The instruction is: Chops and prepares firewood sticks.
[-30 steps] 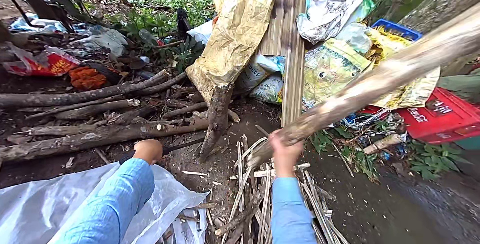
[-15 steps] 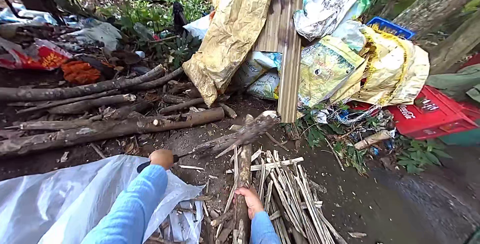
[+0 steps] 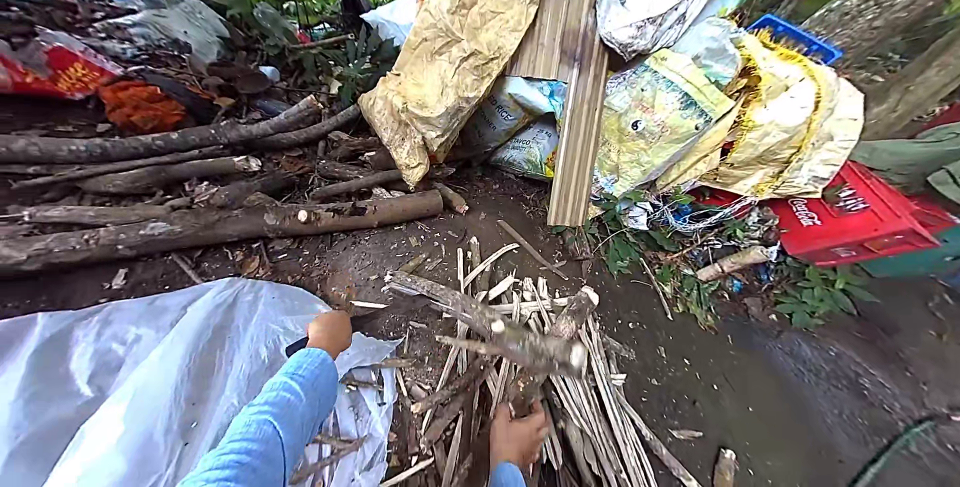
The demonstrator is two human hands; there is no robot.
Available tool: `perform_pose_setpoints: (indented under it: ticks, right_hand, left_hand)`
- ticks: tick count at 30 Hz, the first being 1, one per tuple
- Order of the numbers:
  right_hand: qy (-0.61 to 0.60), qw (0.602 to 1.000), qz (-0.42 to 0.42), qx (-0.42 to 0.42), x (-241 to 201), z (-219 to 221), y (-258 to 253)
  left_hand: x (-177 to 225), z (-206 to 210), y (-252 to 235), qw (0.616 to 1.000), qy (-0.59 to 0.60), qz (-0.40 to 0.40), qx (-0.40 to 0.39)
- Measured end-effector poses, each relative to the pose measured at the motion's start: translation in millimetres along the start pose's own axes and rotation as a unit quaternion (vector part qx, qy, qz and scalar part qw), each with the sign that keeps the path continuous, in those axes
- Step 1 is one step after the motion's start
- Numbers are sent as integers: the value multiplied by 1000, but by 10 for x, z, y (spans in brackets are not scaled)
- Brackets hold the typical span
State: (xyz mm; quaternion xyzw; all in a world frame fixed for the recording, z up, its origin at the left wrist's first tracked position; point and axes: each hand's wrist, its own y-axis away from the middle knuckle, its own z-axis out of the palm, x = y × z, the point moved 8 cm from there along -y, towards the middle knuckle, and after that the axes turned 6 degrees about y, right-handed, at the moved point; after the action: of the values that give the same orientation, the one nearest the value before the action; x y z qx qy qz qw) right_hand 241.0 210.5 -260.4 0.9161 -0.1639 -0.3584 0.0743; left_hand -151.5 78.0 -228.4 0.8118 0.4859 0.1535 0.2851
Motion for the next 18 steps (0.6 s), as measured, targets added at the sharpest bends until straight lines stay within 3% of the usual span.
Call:
perform_pose_setpoints:
  ticks: [2,4,6,9,12,15,18]
  right_hand:
    - [-156,986,-45,46,-127,-102,79]
    - [-252,966,-16,62,-47,-119,61]
    - [-208,976,-11,71,-32,-176,48]
    - [-54,984,-161,61,-481,-231,80]
    - [16,968,-245,-52,-1171,-87,11]
    - [30,954,-226,-193,-1663,92,-229]
    - [79,970,-162,-162,-1580,-89,-556]
  left_hand:
    - [-12,143,2,1000,-7,0,-5]
    - [-26,219,11,1000,-14,-1,-13]
    - [-27,223,-27,1000,-20,0,-17]
    - [-103,229,-68,999,-10,16,-33]
    - [-227,326,-115,998,16,37,-49]
    - [-326,433,-101,997,35,35,-65]
    - [-404,482,-83,996,33,34,-77]
